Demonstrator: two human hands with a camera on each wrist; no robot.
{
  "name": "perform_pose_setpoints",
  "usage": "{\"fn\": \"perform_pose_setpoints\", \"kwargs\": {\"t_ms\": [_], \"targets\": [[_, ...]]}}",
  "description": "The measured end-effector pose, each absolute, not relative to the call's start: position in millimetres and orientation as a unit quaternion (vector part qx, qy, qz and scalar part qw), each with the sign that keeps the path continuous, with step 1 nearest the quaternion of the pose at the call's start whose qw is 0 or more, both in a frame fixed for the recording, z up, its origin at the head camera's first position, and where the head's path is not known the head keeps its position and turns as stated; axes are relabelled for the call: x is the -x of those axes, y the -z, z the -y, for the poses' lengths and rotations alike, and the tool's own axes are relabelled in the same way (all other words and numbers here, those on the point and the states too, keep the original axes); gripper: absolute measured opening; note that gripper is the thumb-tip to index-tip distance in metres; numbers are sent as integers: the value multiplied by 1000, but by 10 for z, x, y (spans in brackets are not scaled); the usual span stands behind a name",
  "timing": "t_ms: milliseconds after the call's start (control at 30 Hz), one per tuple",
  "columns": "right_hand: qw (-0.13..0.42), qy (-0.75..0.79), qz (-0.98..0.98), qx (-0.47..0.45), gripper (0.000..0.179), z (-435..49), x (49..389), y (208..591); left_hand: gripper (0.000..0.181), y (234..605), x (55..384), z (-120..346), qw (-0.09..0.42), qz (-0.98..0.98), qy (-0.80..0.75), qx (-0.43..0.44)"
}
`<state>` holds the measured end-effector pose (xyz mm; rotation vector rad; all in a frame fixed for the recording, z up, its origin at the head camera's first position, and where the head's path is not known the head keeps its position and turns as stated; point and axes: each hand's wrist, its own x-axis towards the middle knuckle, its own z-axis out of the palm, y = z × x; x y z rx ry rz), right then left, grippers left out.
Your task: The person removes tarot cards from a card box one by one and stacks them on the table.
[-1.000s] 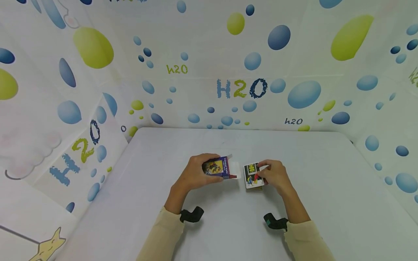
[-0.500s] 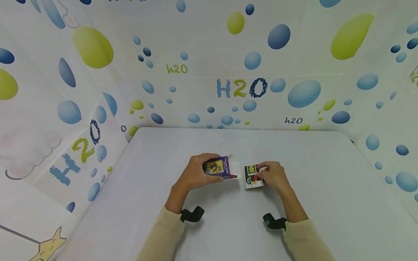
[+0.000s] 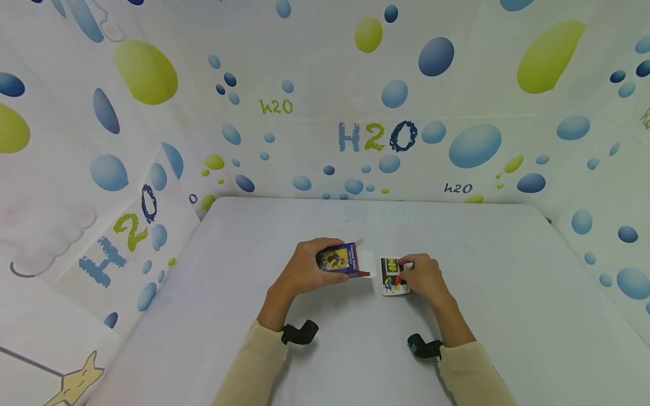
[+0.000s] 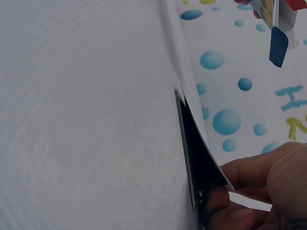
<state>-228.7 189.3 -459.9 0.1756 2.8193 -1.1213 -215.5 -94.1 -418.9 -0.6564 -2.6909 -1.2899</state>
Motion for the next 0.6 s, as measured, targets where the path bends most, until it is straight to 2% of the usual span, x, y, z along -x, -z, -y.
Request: {"fn": "perform_pose_setpoints", "kwargs": {"t_ms": [600], "targets": [[35,326,-944,-32,40,-1902,2281,4631,68,4216,2159,931,54,877,420,226]]}}
